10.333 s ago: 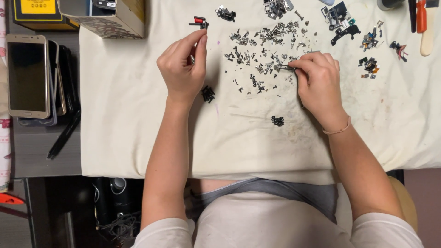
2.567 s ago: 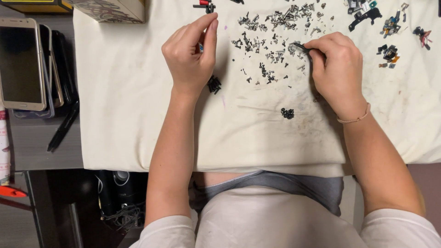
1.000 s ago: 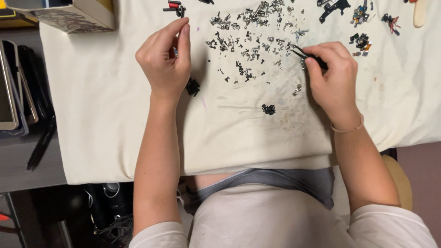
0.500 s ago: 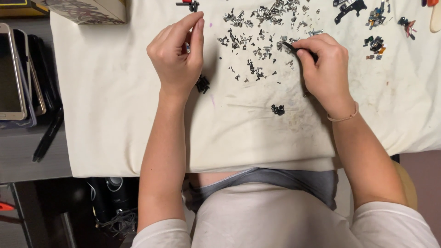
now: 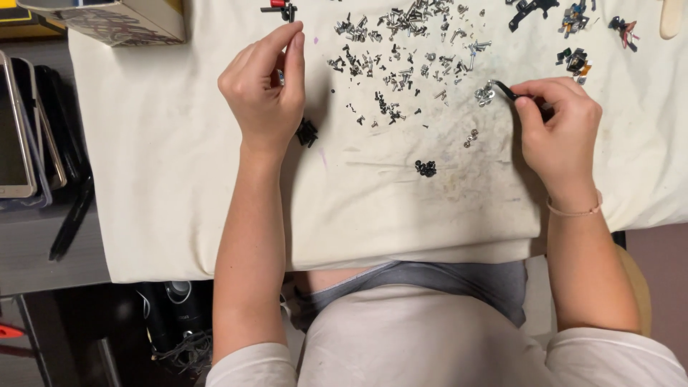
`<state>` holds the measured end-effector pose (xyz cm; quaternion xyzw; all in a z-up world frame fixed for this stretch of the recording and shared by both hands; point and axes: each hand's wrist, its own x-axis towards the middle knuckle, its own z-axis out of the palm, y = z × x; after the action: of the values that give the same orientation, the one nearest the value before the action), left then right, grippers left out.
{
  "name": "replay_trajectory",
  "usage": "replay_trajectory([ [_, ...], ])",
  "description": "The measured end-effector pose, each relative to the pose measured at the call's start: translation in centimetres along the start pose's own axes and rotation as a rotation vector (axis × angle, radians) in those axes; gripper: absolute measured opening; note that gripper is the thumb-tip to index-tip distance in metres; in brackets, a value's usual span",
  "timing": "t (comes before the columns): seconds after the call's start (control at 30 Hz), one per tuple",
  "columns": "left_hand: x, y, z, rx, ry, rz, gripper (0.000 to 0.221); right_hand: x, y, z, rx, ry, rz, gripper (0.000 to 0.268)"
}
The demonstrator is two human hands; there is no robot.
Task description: Using tweezers to pick up and group small electronic components on a workbench
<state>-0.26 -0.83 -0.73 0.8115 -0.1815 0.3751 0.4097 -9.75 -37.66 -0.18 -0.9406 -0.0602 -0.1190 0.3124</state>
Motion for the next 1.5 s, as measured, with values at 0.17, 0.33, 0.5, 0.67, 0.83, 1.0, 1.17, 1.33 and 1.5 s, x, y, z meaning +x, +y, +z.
replay_trajectory([
  [0.17,0.0,-0.1,0.2,-0.011,-0.008,0.009,0.009,-1.2,0.0,-0.7,0.002,-0.034,0.045,0.017],
  [0.33,-0.1,0.0,0.1,-0.022,-0.015,0.006,0.009,-1.2,-0.1,-0.2,-0.012,-0.034,0.002,0.017],
  [0.5,0.0,0.1,0.0,-0.034,-0.018,-0.004,0.008,-1.2,0.0,-0.4,-0.035,-0.045,-0.028,0.019],
  [0.67,-0.1,0.0,0.0,-0.029,-0.024,-0.015,0.009,-1.4,0.5,-1.1,-0.015,-0.009,-0.007,0.019],
  [0.83,-0.1,0.0,0.1,-0.017,-0.020,-0.005,0.008,-0.4,0.9,-0.7,-0.013,-0.011,-0.019,0.020],
  [1.0,0.0,0.0,0.0,-0.009,-0.007,0.004,0.008,2.6,0.5,1.3,-0.025,0.003,-0.116,0.022],
  [1.17,0.0,0.0,-0.1,-0.018,-0.006,-0.013,0.009,5.0,-1.1,3.8,0.014,-0.045,-0.183,0.020],
  [1.33,0.0,-0.2,-0.2,-0.006,0.000,-0.009,0.009,6.0,-1.2,5.2,-0.075,-0.062,-0.231,0.019],
  [1.5,0.1,0.1,-0.2,-0.004,0.004,-0.007,0.010,5.8,-1.3,4.7,-0.094,-0.065,-0.259,0.017],
])
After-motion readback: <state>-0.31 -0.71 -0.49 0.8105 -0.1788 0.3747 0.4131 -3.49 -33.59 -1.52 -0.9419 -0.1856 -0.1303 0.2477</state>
